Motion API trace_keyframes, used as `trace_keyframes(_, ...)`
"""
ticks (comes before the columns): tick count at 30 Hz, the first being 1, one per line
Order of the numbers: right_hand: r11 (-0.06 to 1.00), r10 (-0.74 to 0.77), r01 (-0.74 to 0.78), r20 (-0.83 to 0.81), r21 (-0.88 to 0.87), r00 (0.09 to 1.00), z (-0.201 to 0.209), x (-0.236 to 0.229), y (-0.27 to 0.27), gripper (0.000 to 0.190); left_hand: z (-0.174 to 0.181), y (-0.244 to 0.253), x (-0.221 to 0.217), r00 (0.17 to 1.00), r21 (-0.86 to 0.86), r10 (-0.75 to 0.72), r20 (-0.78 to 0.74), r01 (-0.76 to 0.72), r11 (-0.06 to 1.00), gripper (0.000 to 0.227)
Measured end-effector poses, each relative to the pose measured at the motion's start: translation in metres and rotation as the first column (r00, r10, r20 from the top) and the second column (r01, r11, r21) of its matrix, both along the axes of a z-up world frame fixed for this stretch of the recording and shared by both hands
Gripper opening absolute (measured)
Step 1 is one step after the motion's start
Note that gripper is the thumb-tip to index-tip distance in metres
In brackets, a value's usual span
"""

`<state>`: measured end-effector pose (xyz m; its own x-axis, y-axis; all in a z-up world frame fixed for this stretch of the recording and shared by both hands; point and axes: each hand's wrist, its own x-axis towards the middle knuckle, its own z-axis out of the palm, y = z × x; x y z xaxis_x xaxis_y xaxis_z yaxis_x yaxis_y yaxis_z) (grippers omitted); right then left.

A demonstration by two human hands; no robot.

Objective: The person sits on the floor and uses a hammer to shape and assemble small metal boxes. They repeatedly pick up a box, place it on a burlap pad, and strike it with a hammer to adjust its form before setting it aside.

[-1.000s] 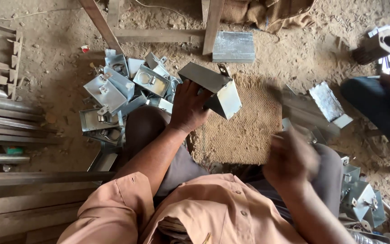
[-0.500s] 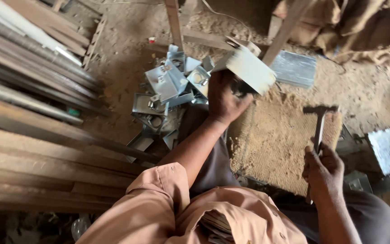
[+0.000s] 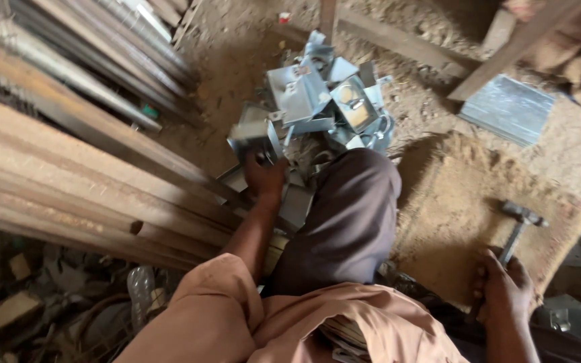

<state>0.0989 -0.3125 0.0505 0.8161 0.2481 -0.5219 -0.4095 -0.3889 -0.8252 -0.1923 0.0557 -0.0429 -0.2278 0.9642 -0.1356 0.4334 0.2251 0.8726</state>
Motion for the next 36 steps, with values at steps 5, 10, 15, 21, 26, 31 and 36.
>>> trace_keyframes(5,0.998,0.039,-0.035,0.075,-0.057,0.996,0.001,-0.004,0.002,0.012,-0.055,-0.032,0.002,0.992,-0.275,-0.031,0.120,0.063,0.959,0.064)
trace_keyframes(10,0.996,0.042,-0.035,0.092,-0.083,0.995,0.004,-0.005,0.001,0.011,-0.090,-0.025,0.022,0.971,-0.369,0.030,0.237,0.062,0.927,0.069)
trace_keyframes(15,0.997,0.038,-0.032,0.082,-0.073,0.996,0.004,-0.005,0.000,0.010,-0.087,0.010,0.029,0.878,-0.528,0.427,0.217,-0.262,0.808,0.070)
trace_keyframes(21,0.999,0.015,-0.012,0.065,-0.048,0.998,0.004,-0.006,0.003,0.010,-0.090,0.063,0.008,0.806,-0.466,0.571,0.155,-0.450,0.762,0.060)
trace_keyframes(26,0.998,0.018,-0.014,0.076,-0.055,0.997,0.010,-0.009,0.005,0.011,-0.136,0.099,0.000,0.800,-0.458,0.560,0.217,-0.423,0.782,0.067)
trace_keyframes(31,0.990,0.050,-0.036,0.103,-0.133,0.993,0.014,-0.010,0.006,0.014,-0.198,0.119,-0.008,0.693,-0.575,0.511,0.509,-0.168,0.801,0.066)
trace_keyframes(36,0.999,0.003,-0.001,0.051,-0.039,0.999,0.011,-0.009,0.005,0.010,-0.203,0.123,-0.024,0.617,-0.600,0.430,0.659,0.087,0.795,0.058)
